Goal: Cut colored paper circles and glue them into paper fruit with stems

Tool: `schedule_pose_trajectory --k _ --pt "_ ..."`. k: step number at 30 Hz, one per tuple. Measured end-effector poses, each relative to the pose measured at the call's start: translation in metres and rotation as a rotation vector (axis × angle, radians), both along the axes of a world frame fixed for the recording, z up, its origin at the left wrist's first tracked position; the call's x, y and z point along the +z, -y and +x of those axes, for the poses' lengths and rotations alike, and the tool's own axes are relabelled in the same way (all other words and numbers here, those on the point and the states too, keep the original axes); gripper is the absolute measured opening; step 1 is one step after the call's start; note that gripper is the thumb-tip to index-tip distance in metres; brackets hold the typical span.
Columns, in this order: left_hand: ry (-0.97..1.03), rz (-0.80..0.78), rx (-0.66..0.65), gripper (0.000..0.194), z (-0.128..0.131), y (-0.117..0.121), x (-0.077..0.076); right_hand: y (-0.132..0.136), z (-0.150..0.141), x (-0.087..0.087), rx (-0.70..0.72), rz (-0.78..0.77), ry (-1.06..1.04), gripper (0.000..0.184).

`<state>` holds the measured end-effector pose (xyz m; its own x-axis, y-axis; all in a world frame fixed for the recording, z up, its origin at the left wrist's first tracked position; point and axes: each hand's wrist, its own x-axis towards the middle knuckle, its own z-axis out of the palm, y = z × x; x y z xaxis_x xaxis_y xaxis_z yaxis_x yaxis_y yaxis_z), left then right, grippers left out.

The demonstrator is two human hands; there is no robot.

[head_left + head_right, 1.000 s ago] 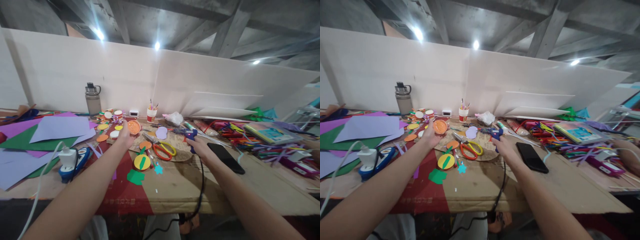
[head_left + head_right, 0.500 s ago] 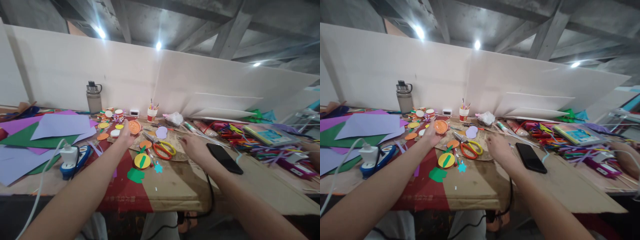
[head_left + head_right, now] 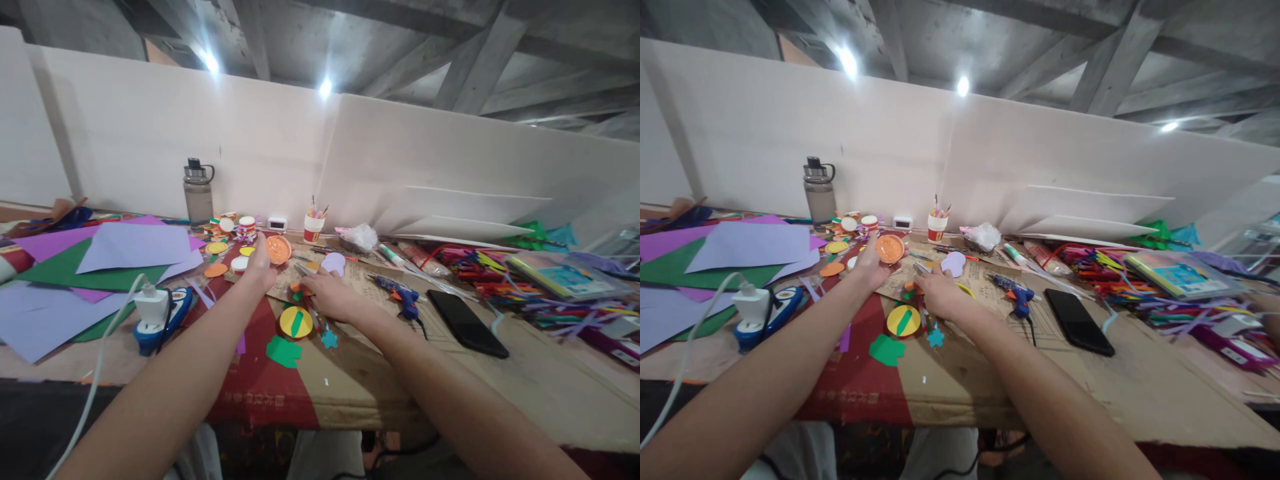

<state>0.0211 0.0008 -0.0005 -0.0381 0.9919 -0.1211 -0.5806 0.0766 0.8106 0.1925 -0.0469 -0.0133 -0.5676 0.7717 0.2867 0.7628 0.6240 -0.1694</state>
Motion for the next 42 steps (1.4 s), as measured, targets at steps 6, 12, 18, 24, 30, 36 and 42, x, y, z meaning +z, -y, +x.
schedule_pose_trajectory --k 6,12,18,24,30,36,42 --pt "-0.017 0.02 0.018 0.059 0.002 0.003 0.0 -0.011 0.004 0.001 -0.038 0.035 -0.228 0.024" --pt "-0.063 -0.03 0.031 0.055 0.011 0.006 -0.006 -0.021 0.015 0.003 -0.128 -0.283 -0.976 0.017" --pt "-0.126 -0.008 -0.144 0.044 0.023 0.01 -0.019 -0.018 0.017 0.005 -0.092 -0.455 -1.197 0.018" --pt "-0.149 0.051 -0.242 0.043 0.029 0.015 -0.02 -0.014 0.017 0.008 -0.099 -0.491 -1.125 0.005" --pt "-0.18 0.089 -0.196 0.04 0.034 0.02 -0.017 -0.016 0.013 0.003 -0.107 -0.44 -1.035 0.002" --pt "-0.164 0.088 -0.149 0.038 0.039 0.023 -0.016 -0.013 0.014 0.005 -0.142 -0.34 -0.944 0.006" --pt "-0.185 0.12 -0.281 0.043 0.036 0.021 -0.018 -0.008 0.015 0.008 -0.19 -0.163 -0.843 0.008"
